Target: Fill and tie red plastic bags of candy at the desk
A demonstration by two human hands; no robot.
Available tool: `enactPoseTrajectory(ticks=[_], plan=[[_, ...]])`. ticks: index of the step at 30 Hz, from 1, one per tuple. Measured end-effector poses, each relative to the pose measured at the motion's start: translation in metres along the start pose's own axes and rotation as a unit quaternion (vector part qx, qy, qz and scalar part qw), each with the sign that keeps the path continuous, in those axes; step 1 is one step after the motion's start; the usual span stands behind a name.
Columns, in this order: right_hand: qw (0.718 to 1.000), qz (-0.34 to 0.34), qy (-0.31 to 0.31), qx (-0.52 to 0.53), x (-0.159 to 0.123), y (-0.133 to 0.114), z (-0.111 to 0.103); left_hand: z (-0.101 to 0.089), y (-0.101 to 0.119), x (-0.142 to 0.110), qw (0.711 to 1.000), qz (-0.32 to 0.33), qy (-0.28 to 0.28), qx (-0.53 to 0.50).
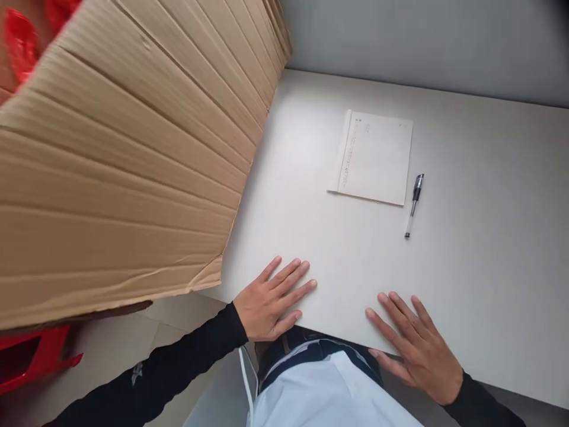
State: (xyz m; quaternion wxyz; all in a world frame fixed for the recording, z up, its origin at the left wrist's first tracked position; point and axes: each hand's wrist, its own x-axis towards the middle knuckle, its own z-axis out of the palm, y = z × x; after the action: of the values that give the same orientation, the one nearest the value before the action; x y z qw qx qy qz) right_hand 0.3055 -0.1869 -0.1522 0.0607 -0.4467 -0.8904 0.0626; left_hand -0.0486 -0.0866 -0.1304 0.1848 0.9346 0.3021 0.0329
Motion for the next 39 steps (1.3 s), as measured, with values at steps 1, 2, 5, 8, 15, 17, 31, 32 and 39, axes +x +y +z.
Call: enactPoseTrajectory(ticks=[1, 2, 5, 8, 15, 17, 31, 32, 39], plan=[[1.000, 0.005, -0.005, -0.001, 0.002, 0.001, -0.001, 0.001, -0.001, 0.002, 1.000, 0.005, 0.015, -0.009], [1.000, 0.009, -0.010, -0.001, 0.004, 0.002, -0.002, 0.001, -0.001, 0.004, 0.999, 0.008, 0.032, -0.018], [1.000, 0.005, -0.014, 0.019, 0.008, 0.006, 0.002, 0.006, -0.011, 0.009, 0.996, 0.001, 0.083, -0.042], [0.997, 0.030, -0.061, 0.028, 0.003, 0.014, 0.013, 0.016, -0.027, 0.013, 0.990, 0.022, 0.112, -0.085], [0.981, 0.075, -0.168, 0.062, -0.013, 0.014, 0.020, 0.013, -0.029, 0.017, 0.977, -0.007, 0.113, -0.179], [0.978, 0.078, -0.182, 0.070, -0.014, 0.012, 0.016, 0.007, -0.028, 0.016, 0.978, -0.015, 0.100, -0.185], [0.975, 0.109, -0.146, 0.124, -0.030, 0.002, 0.009, -0.033, -0.017, -0.002, 0.949, -0.074, -0.019, -0.306], [0.975, 0.114, -0.141, 0.129, -0.030, 0.001, 0.010, -0.040, -0.016, -0.006, 0.944, -0.083, -0.031, -0.319], [0.966, 0.150, -0.129, 0.167, -0.014, -0.009, -0.003, -0.090, -0.037, -0.050, 0.900, -0.177, -0.167, -0.362]])
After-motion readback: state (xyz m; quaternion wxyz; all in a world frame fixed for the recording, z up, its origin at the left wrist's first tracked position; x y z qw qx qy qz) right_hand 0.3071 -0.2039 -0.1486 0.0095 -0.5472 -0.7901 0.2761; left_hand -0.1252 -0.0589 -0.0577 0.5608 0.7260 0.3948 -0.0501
